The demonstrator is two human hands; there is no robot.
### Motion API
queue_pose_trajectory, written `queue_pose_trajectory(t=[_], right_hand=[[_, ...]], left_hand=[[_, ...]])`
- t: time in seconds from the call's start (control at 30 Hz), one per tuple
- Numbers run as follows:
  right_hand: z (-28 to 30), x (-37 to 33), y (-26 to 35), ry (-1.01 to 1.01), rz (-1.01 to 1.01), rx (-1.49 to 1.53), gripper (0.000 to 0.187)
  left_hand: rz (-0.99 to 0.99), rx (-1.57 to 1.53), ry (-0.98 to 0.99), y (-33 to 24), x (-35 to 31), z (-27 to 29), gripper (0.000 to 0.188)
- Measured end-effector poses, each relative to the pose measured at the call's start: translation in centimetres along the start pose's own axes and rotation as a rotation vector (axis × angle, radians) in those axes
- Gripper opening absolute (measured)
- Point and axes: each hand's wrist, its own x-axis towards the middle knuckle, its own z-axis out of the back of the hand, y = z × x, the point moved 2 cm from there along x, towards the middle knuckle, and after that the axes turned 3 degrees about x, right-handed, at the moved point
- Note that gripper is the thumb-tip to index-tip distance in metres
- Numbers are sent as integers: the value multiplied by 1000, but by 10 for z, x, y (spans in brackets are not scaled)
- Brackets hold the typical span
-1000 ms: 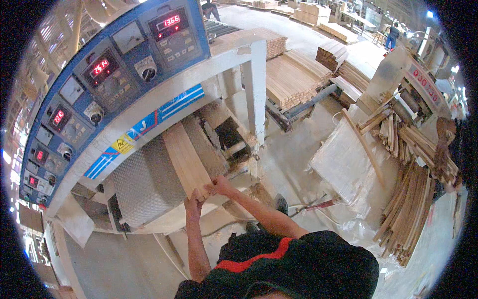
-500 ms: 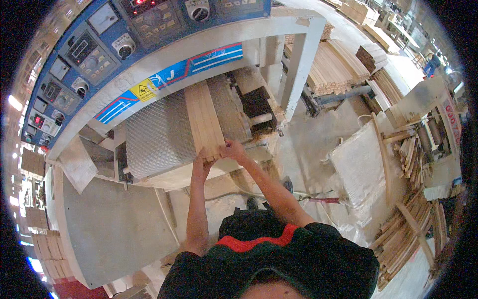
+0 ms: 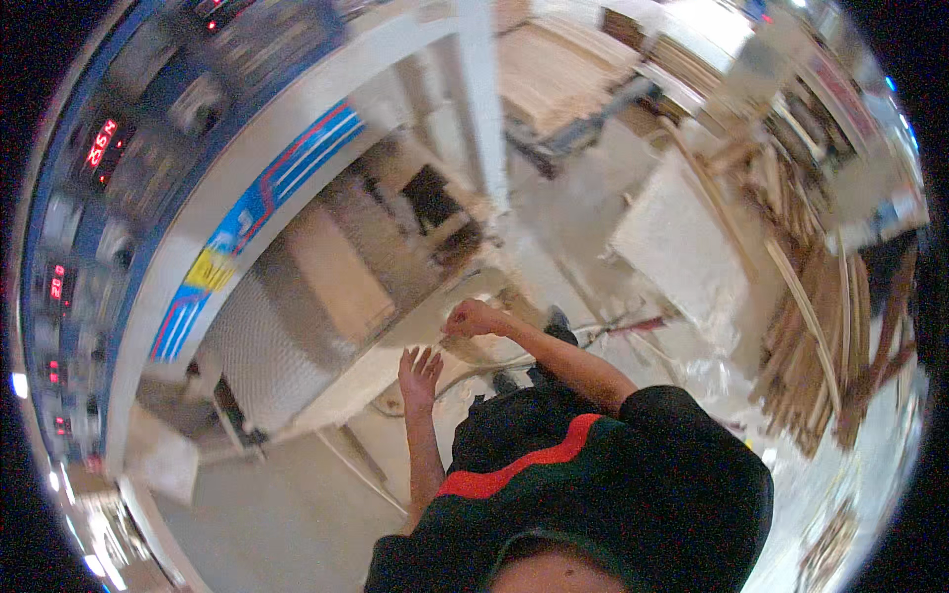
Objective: The person repeatedly picks up wooden planks from a stack and feeds them into a woodworking machine. The planks are processed and then placed onto a conveyor belt. The person continues this cycle throughout the video.
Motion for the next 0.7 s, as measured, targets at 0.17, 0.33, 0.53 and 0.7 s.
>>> queue_pose_trajectory(t=[0.17, 0.33, 0.53, 0.7], right_hand=[[99, -35, -32, -19, -65, -218, 32], [257, -37, -66, -238, 37, 32, 35], [468, -5, -93, -850, -60, 30, 53], [637, 23, -118, -986, -206, -283, 83]], left_hand=[[119, 174, 65, 33, 26, -8, 57], [168, 292, 36, 49, 65, -56, 51], [246, 590, 69, 64, 89, -100, 48], [353, 392, 237, 73, 122, -39, 59]])
